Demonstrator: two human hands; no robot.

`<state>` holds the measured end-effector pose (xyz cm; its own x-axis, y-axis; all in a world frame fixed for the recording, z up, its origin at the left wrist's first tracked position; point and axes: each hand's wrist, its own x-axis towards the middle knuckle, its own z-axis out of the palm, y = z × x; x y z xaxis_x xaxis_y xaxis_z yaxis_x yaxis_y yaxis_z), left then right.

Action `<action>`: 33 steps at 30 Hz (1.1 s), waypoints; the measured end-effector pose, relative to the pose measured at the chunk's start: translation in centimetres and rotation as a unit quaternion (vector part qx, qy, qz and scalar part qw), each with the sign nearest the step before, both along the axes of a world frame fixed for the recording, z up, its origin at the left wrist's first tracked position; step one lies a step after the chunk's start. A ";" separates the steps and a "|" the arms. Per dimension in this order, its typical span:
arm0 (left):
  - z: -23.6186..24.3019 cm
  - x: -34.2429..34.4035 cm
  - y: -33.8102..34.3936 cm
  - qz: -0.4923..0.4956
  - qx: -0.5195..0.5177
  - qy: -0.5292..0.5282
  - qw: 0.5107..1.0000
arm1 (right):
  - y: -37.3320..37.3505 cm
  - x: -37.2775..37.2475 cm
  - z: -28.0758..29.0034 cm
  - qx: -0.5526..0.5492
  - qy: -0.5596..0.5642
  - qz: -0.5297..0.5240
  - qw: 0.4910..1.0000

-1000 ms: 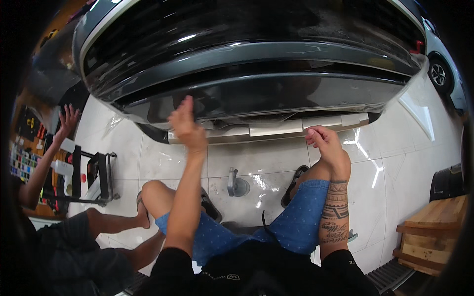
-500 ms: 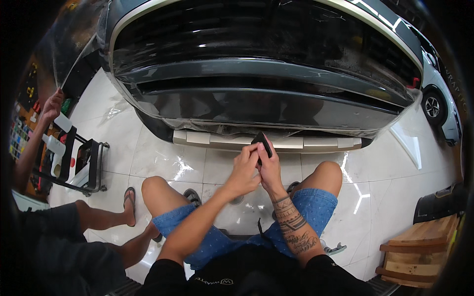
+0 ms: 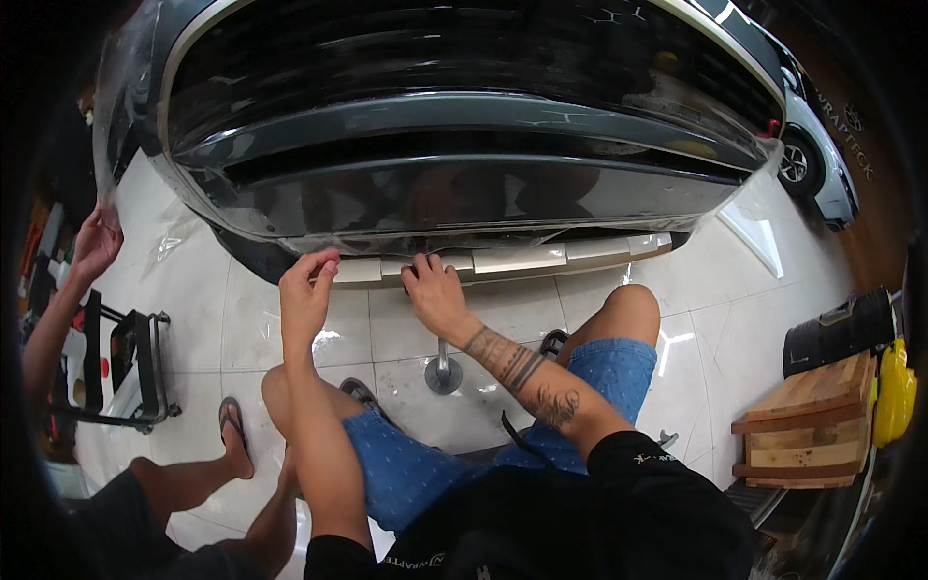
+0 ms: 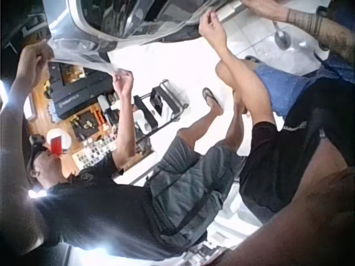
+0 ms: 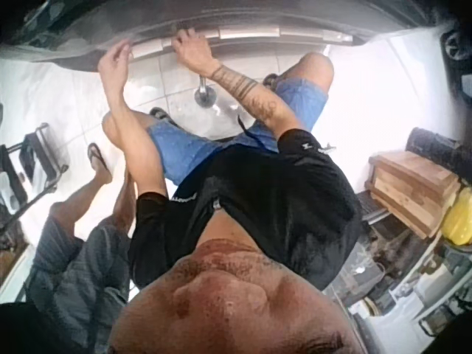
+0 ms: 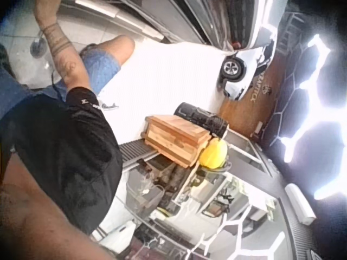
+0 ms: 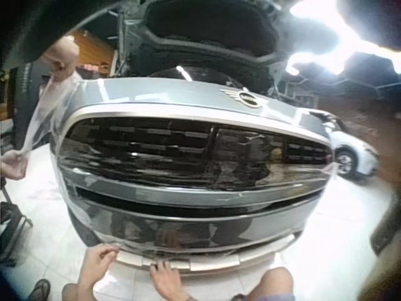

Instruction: The person applies a transparent protective film to the front grille of a Mini Cooper. They use a spray bottle to wet the surface and a squeegee to smooth the film, removing air bubbles and ensuring adhesion. The person works methodically across the grille area, adjusting the film and using tools to achieve a clean finish.

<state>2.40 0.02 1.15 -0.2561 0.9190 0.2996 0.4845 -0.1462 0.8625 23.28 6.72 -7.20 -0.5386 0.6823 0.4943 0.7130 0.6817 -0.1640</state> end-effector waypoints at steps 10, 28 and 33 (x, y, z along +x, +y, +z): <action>0.0 0.8 0.6 -0.034 -0.029 -0.034 0.998 | 1.9 7.7 1.3 -0.114 0.118 0.036 0.986; -5.1 0.3 0.2 -0.069 -0.157 0.085 0.981 | 17.1 59.2 10.1 0.083 0.496 -0.309 0.807; -5.7 1.5 1.2 -0.094 -0.195 0.094 0.972 | 17.3 42.5 5.8 0.254 0.429 -0.327 0.803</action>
<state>3.90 1.20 -4.55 -0.0476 0.9974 -0.0550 0.6357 0.0727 0.7685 65.83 23.99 -1.44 0.5390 0.2744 0.7963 0.7190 0.3424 -0.6047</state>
